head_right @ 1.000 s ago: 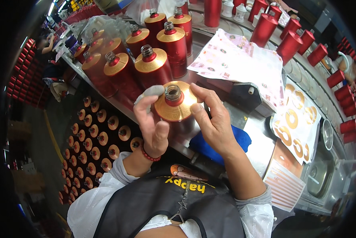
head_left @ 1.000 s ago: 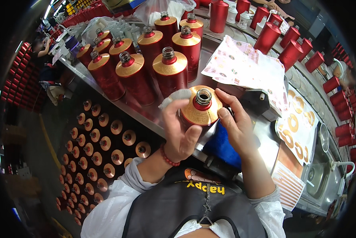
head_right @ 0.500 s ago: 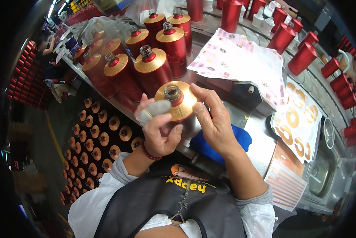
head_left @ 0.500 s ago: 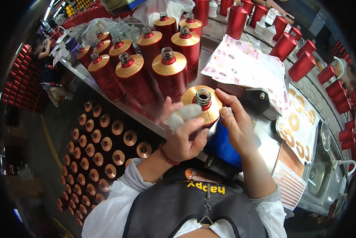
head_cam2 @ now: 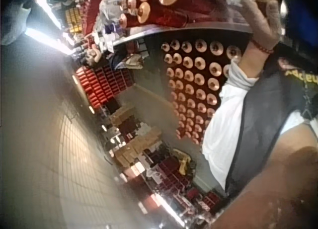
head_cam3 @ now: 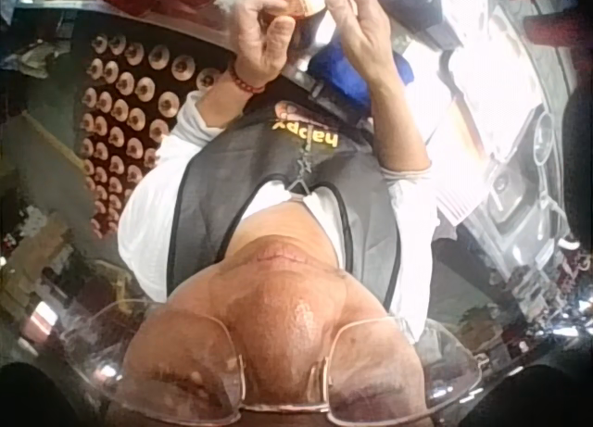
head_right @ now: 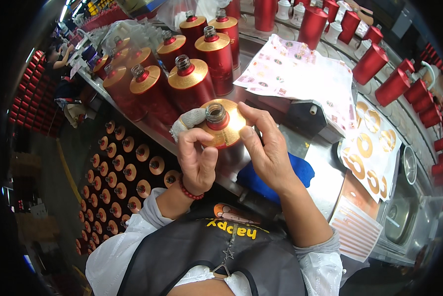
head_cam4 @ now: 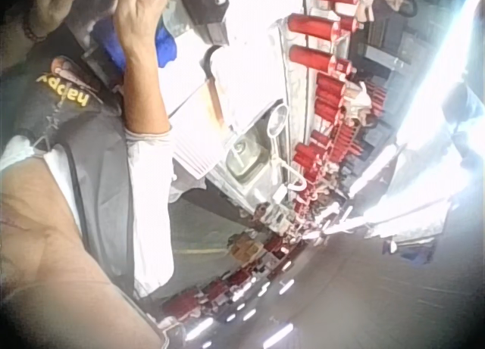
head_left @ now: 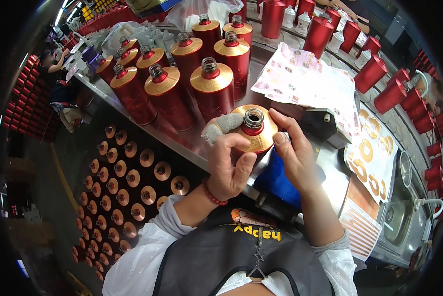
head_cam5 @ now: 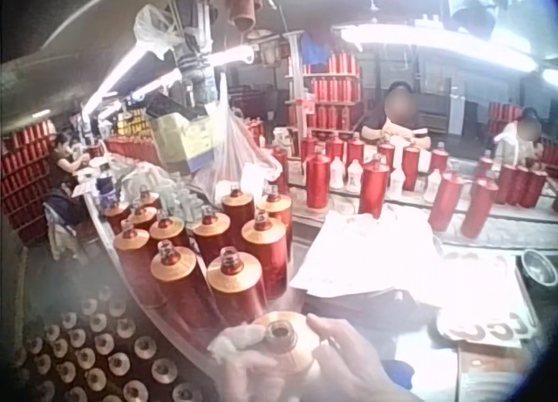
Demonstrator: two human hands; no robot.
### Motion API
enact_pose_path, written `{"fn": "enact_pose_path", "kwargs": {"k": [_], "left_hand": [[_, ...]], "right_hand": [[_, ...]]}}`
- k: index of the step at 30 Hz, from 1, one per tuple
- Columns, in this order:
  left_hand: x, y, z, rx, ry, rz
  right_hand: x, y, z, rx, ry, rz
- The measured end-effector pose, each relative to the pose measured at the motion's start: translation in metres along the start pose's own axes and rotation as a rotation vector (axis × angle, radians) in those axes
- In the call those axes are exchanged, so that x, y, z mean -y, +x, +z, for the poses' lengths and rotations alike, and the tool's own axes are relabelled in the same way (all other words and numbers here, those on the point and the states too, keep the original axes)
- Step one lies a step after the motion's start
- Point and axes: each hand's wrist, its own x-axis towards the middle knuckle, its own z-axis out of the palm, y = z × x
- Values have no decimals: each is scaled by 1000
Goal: The person applies a red label to a red cylindrical bottle, smooths it with a green cloth, and uses a wooden stick to press the edges. The process is repeated for a second bottle.
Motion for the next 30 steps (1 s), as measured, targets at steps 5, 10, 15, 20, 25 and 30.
{"fn": "enact_pose_path", "kwargs": {"k": [5,10,15,20,25,30], "left_hand": [[-3,4,3,-42,-226,8],[-12,13,10,-79,-307,-71],[8,15,5,-8,-288,-46],[26,14,-1,72,-244,-135],[27,21,-4,98,-209,-116],[32,20,-4,98,-150,-105]], "right_hand": [[6,0,-1,17,-27,34],[7,1,-3,2,-62,-12],[26,-3,-29,-153,-106,-99],[77,8,-39,64,-650,-478],[85,32,-24,361,-998,-813],[69,17,-23,285,-796,-801]]}}
